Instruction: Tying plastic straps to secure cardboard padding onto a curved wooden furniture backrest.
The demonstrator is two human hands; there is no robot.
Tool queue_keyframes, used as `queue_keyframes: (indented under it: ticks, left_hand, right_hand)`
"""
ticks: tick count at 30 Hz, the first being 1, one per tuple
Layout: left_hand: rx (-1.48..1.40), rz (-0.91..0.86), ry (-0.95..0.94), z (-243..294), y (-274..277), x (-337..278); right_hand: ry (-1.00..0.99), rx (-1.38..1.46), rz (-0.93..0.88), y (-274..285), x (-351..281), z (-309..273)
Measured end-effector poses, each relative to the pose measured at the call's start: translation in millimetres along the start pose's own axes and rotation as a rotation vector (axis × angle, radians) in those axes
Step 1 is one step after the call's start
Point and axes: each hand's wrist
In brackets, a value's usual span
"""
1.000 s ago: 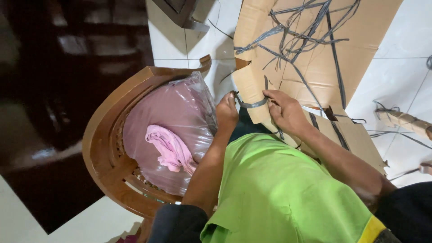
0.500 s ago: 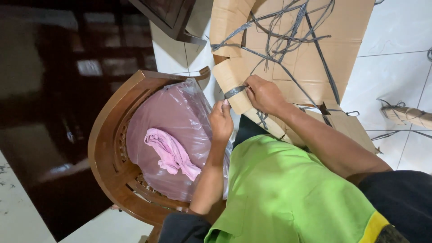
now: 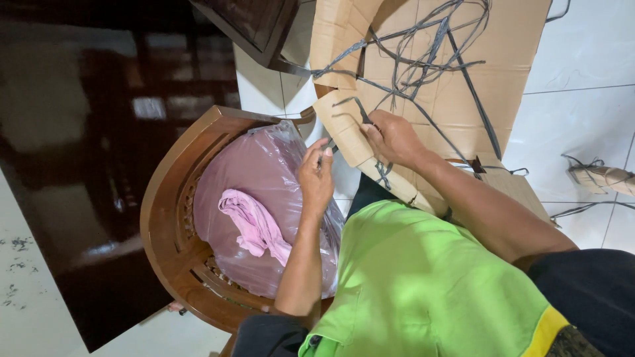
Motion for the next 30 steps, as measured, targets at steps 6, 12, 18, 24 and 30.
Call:
queue_keyframes:
  ticks: [6, 12, 18, 24, 30]
  left_hand:
    - [-0.136, 0.007, 0.099, 22, 8, -4]
    - [-0.28, -0.028, 0.156, 12, 1, -7]
    - [-0.272, -0.016, 0.18, -6, -14, 4]
    - [-0.34, -0.042, 0.183, -1, -13, 8]
    - [-0.222, -0.025, 0.038, -13, -15, 6]
  right_hand:
    - [-0.049, 0.19, 0.135, 0, -5, 14]
    - [0.044, 0.136, 0.153, 20, -10, -36]
    - [0.124, 0.035, 0.151, 19, -15, -44]
    - [0.197, -0.036, 0.157, 17, -19, -48]
    - [0.249, -0.226, 0.087, 10, -16, -53]
Point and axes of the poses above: each hand's wrist, its own x-axis towards the middle knuckle, its own y-axis out of the back of the hand, z = x × y, and after that the axes turned 9 degrees about -x, right-handed
